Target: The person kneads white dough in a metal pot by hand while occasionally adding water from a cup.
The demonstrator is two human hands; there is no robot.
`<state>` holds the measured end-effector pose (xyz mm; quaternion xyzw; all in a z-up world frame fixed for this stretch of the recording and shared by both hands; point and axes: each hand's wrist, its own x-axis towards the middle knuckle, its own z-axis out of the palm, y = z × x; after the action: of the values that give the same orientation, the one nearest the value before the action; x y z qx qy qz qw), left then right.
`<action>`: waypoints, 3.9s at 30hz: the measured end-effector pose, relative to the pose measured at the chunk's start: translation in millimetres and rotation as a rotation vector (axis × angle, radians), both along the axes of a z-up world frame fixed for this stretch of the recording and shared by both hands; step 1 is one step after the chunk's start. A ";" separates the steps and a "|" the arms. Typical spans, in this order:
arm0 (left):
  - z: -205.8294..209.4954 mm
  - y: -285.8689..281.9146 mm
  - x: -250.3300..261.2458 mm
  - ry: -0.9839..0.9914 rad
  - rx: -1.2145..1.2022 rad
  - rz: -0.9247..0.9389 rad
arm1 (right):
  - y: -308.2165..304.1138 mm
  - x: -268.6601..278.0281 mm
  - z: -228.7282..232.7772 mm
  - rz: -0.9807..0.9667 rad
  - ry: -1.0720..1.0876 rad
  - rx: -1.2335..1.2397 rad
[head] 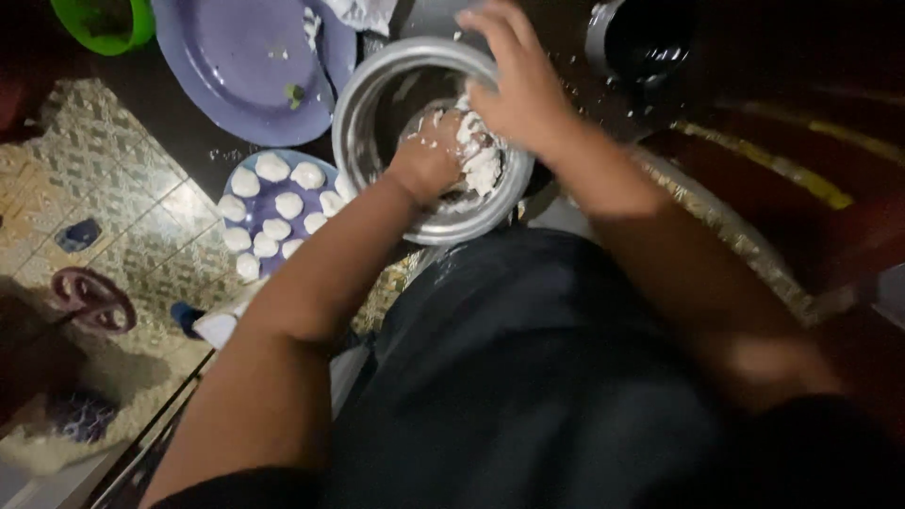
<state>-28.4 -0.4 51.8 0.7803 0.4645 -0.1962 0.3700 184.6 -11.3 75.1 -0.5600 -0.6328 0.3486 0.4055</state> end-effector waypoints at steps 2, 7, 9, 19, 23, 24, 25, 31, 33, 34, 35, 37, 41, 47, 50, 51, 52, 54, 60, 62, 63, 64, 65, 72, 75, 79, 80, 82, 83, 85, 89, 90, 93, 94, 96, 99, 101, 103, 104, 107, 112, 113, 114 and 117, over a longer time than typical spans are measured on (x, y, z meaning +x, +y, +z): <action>-12.0 5.8 -3.6 -0.171 0.196 -0.070 | -32.8 -0.2 2.1 -0.072 0.004 0.040; -14.4 9.9 13.7 0.121 0.131 -0.180 | -116.4 5.3 -10.9 0.031 0.063 -0.260; -4.8 1.4 19.9 0.155 0.114 -0.108 | -128.1 1.1 -20.6 0.061 0.075 -0.345; 111.2 -21.9 10.9 0.271 -0.095 -0.043 | -104.3 -19.8 -20.3 -0.247 0.799 -0.392; 65.7 -5.4 -7.0 -0.103 -0.105 0.709 | -98.3 -9.8 -16.9 -0.226 0.719 -0.467; 36.3 -2.0 -7.2 -0.167 -0.074 0.895 | -94.7 -9.8 -21.1 -0.202 0.716 -0.443; 2.3 0.0 -4.3 -0.340 -0.056 1.015 | -88.8 -7.1 -27.4 -0.185 0.706 -0.419; -99.7 -4.6 16.0 -0.213 0.089 0.953 | -85.2 -0.2 -40.5 -0.167 0.709 -0.403; -74.0 4.4 32.5 -0.338 -0.056 0.751 | -81.9 -0.9 -41.0 -0.176 0.653 -0.406; -55.7 8.1 43.6 -0.232 -0.114 0.610 | -79.5 1.6 -41.6 -0.170 0.606 -0.390; -35.3 13.0 54.8 -0.128 -0.168 0.472 | -77.0 4.2 -41.3 -0.161 0.558 -0.374; 8.3 24.5 67.7 0.012 -0.279 0.233 | -69.3 7.2 -39.3 -0.168 0.444 -0.412; 74.1 -2.4 71.1 0.132 -0.238 -0.197 | -56.4 10.1 -32.0 -0.082 0.571 -0.408; 77.5 -31.6 52.3 0.180 -0.010 -0.325 | -53.0 11.2 -5.7 -0.138 0.385 -0.641; 57.7 -41.1 62.1 0.206 0.055 -0.128 | -50.1 9.0 -10.5 -0.103 0.488 -0.601; 51.4 -42.5 67.6 0.234 0.053 -0.106 | -50.7 9.5 -13.4 -0.100 0.507 -0.550; 45.1 -42.6 71.5 0.262 0.051 -0.084 | -53.1 9.3 -15.6 -0.097 0.526 -0.500; 29.8 -40.9 74.1 0.222 0.129 -0.080 | -55.1 7.9 -19.3 -0.092 0.552 -0.436; -8.9 -40.3 58.3 0.069 0.348 -0.197 | -48.0 8.8 -1.3 -0.148 0.426 -0.632; -14.5 -46.9 53.2 -0.012 0.414 -0.165 | -50.9 9.3 -0.4 -0.143 0.331 -0.601; -15.5 -44.5 53.8 -0.043 0.443 -0.135 | -52.1 8.9 -2.1 -0.149 0.352 -0.517; -13.0 -41.0 55.1 -0.075 0.471 -0.104 | -54.6 7.9 -4.4 -0.155 0.372 -0.433; -6.7 -37.0 56.6 -0.045 0.322 0.027 | -58.2 8.0 -7.0 -0.167 0.393 -0.356; 75.4 -18.5 40.9 0.468 -0.103 -0.161 | -68.4 0.9 -8.5 -0.273 0.465 -0.497; 87.0 -24.7 45.4 0.532 -0.133 -0.052 | -69.8 -0.1 -8.9 -0.273 0.372 -0.350; 82.6 -41.4 51.6 0.540 -0.149 0.208 | -74.6 -7.0 -14.7 -0.328 0.303 -0.229; 79.9 -42.5 47.9 0.534 -0.124 0.200 | -75.1 -9.7 -16.2 -0.343 0.306 -0.229; 73.2 -45.8 46.9 0.514 -0.082 0.171 | -78.2 -13.6 -17.9 -0.365 0.349 -0.254; 71.8 -44.9 47.3 0.497 -0.120 0.252 | -77.0 -13.0 -18.4 -0.377 0.368 -0.261; 74.3 -43.4 47.1 0.463 -0.200 0.421 | -74.9 -12.0 -18.9 -0.384 0.414 -0.366; 92.4 -47.2 58.7 0.293 -0.124 0.353 | -71.1 -7.2 -23.3 -0.285 0.284 -0.200; 95.2 -43.3 66.1 0.272 -0.132 0.319 | -69.7 -8.2 -26.3 -0.290 0.360 -0.248; 105.4 -26.2 59.4 0.103 -0.013 0.298 | -70.7 -9.2 -30.7 -0.272 0.519 -0.327; 105.0 -17.0 49.1 0.032 0.061 0.302 | -70.6 -6.8 -29.5 -0.253 0.533 -0.300; 83.5 -6.0 32.2 0.093 0.151 0.518 | -67.7 -3.4 -26.9 -0.252 0.498 -0.331; 5.7 -24.0 26.6 0.085 0.245 0.757 | -70.7 -3.9 -25.7 -0.280 0.398 -0.418; -43.6 -43.3 30.4 0.088 0.338 0.601 | -71.1 -5.2 -30.5 -0.275 0.381 -0.328; -71.9 -68.5 45.9 0.147 0.443 0.173 | -69.6 -5.5 -40.1 -0.273 0.339 -0.246; -76.7 -75.8 59.0 -0.009 0.297 0.380 | -71.3 -6.0 -43.1 -0.265 0.320 -0.210; -44.8 -70.8 55.2 -0.109 0.028 0.421 | -68.3 -7.0 -41.7 -0.236 0.561 -0.353; 32.5 -70.0 51.5 0.042 -0.185 0.300 | -61.4 3.7 -23.3 -0.200 0.191 -0.165; 39.3 -75.0 62.3 0.069 -0.167 0.368 | -59.0 3.5 -19.1 -0.200 0.162 -0.133; 42.6 -76.6 67.4 0.096 -0.149 0.437 | -57.4 -1.6 -15.5 -0.220 0.201 -0.170; 28.0 -82.0 70.1 0.110 -0.130 0.605 | -64.4 -5.5 -7.9 -0.276 0.292 -0.278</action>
<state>41.7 -82.5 79.8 0.5696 0.6813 -0.1483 0.4352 179.1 -75.7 67.3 -0.6352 -0.4311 0.4509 0.4553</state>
